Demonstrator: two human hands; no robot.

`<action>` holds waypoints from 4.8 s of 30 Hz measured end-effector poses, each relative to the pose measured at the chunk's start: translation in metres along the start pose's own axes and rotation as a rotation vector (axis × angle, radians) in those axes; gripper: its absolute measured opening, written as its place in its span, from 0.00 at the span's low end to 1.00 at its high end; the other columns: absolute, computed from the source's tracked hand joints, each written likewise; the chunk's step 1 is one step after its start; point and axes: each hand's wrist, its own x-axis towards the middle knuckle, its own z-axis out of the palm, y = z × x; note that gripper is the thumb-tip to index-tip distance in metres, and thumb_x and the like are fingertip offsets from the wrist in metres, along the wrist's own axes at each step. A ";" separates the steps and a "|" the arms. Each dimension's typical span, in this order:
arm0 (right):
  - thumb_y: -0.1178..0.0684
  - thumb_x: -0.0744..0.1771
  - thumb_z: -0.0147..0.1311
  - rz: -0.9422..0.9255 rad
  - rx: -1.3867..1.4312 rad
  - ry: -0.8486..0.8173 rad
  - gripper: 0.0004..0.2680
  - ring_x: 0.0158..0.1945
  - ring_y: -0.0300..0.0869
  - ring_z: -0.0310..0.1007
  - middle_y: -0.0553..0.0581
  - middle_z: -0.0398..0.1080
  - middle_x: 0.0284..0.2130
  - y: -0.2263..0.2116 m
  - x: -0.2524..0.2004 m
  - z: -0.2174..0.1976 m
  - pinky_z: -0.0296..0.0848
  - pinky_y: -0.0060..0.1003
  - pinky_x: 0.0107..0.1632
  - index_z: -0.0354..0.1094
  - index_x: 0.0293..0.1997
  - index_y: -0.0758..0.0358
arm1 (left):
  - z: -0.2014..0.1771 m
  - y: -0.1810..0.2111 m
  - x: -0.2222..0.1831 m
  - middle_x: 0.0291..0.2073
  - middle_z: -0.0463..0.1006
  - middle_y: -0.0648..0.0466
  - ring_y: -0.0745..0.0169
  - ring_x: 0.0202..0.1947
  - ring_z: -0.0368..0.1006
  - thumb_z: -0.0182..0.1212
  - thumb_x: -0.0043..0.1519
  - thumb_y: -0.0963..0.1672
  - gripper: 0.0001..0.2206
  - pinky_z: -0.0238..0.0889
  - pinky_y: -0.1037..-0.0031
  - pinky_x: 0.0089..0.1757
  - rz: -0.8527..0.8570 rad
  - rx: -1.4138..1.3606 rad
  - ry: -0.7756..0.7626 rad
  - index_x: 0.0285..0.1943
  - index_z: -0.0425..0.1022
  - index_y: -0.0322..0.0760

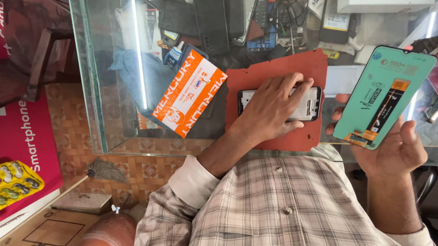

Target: The person disassembles a smartphone, applies adhesive to a replacement screen, and reassembles the device by connecting the screen to the motherboard. The person uses a screwdriver and adhesive tape during the process.

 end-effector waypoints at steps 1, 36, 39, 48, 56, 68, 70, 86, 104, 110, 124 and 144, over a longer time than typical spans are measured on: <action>0.37 0.73 0.47 -0.004 -0.006 -0.002 0.28 0.60 0.61 0.70 0.80 0.57 0.67 0.000 0.001 -0.001 0.74 0.62 0.58 0.47 0.78 0.67 | -0.001 0.000 0.000 0.58 0.66 0.48 0.49 0.57 0.67 0.78 0.45 0.52 0.44 0.61 0.60 0.58 0.005 0.000 0.007 0.70 0.64 0.33; 0.29 0.66 0.56 -0.233 -0.033 0.063 0.30 0.53 0.53 0.72 0.66 0.68 0.60 -0.039 -0.062 -0.068 0.74 0.53 0.45 0.59 0.71 0.56 | -0.017 0.000 0.088 0.59 0.73 0.57 0.57 0.56 0.76 0.65 0.70 0.48 0.26 0.75 0.73 0.50 0.068 -0.217 0.560 0.74 0.57 0.51; 0.29 0.67 0.53 -0.182 -0.027 0.045 0.29 0.51 0.55 0.72 0.69 0.69 0.60 -0.036 -0.048 -0.060 0.73 0.54 0.43 0.59 0.71 0.57 | -0.082 -0.017 -0.004 0.55 0.75 0.53 0.54 0.53 0.77 0.73 0.68 0.45 0.23 0.75 0.70 0.51 -0.132 -0.119 0.634 0.70 0.67 0.45; 0.28 0.69 0.45 -0.078 -0.026 -0.102 0.32 0.56 0.57 0.72 0.72 0.66 0.62 -0.024 -0.008 -0.024 0.77 0.58 0.51 0.52 0.81 0.57 | -0.092 -0.056 -0.127 0.53 0.79 0.44 0.50 0.50 0.79 0.73 0.64 0.41 0.21 0.74 0.66 0.47 -0.546 -0.029 0.743 0.63 0.70 0.30; 0.35 0.72 0.52 -0.078 -0.071 -0.120 0.27 0.56 0.61 0.75 0.78 0.65 0.61 -0.010 0.021 0.002 0.79 0.59 0.52 0.54 0.74 0.66 | -0.059 -0.070 -0.152 0.57 0.75 0.43 0.60 0.42 0.76 0.75 0.61 0.44 0.35 0.72 0.73 0.41 -0.629 -0.259 0.824 0.73 0.57 0.27; 0.46 0.72 0.56 -0.017 -0.264 0.125 0.25 0.55 0.55 0.75 0.73 0.60 0.69 -0.008 0.026 0.030 0.79 0.55 0.53 0.51 0.76 0.67 | -0.011 0.004 -0.121 0.48 0.76 0.39 0.41 0.48 0.73 0.64 0.65 0.47 0.23 0.69 0.57 0.48 -0.530 -0.120 0.510 0.62 0.69 0.23; 0.46 0.72 0.56 0.022 -0.282 0.153 0.25 0.55 0.54 0.75 0.72 0.60 0.70 -0.009 0.026 0.034 0.79 0.53 0.52 0.51 0.75 0.67 | -0.008 0.008 -0.107 0.50 0.74 0.36 0.38 0.51 0.72 0.64 0.65 0.47 0.23 0.68 0.55 0.50 -0.488 -0.056 0.544 0.63 0.68 0.24; 0.54 0.72 0.56 0.083 -0.554 0.320 0.18 0.46 0.44 0.77 0.63 0.71 0.51 -0.018 0.029 0.042 0.78 0.41 0.45 0.58 0.69 0.69 | 0.005 0.018 -0.069 0.55 0.68 0.39 0.56 0.40 0.72 0.62 0.62 0.51 0.37 0.75 0.66 0.36 -0.482 -0.580 0.361 0.74 0.52 0.23; 0.52 0.72 0.53 0.071 -0.425 0.366 0.17 0.48 0.47 0.78 0.61 0.71 0.57 -0.009 0.025 0.015 0.81 0.44 0.44 0.57 0.68 0.66 | 0.036 -0.004 -0.035 0.58 0.65 0.46 0.57 0.56 0.68 0.76 0.59 0.44 0.31 0.70 0.66 0.56 -0.278 -1.229 0.413 0.66 0.63 0.28; 0.53 0.72 0.53 0.068 -0.435 0.369 0.17 0.48 0.47 0.78 0.61 0.70 0.57 -0.006 0.024 0.012 0.81 0.45 0.44 0.56 0.68 0.66 | 0.011 0.005 -0.044 0.59 0.66 0.38 0.43 0.57 0.69 0.76 0.55 0.52 0.34 0.68 0.60 0.52 -0.400 -0.416 0.391 0.63 0.67 0.27; 0.53 0.73 0.50 0.065 -0.411 0.363 0.16 0.50 0.50 0.78 0.66 0.68 0.60 -0.016 0.038 0.047 0.81 0.47 0.45 0.55 0.68 0.69 | 0.013 0.009 -0.042 0.55 0.71 0.42 0.51 0.54 0.72 0.75 0.55 0.52 0.35 0.69 0.63 0.53 -0.440 -0.697 0.369 0.64 0.64 0.26; 0.43 0.75 0.43 -0.266 -0.635 0.224 0.22 0.53 0.54 0.72 0.73 0.64 0.60 -0.005 0.026 -0.006 0.76 0.50 0.49 0.42 0.75 0.67 | 0.034 -0.001 -0.043 0.66 0.70 0.38 0.58 0.64 0.72 0.74 0.60 0.39 0.35 0.67 0.68 0.64 -0.398 -1.334 0.394 0.76 0.60 0.22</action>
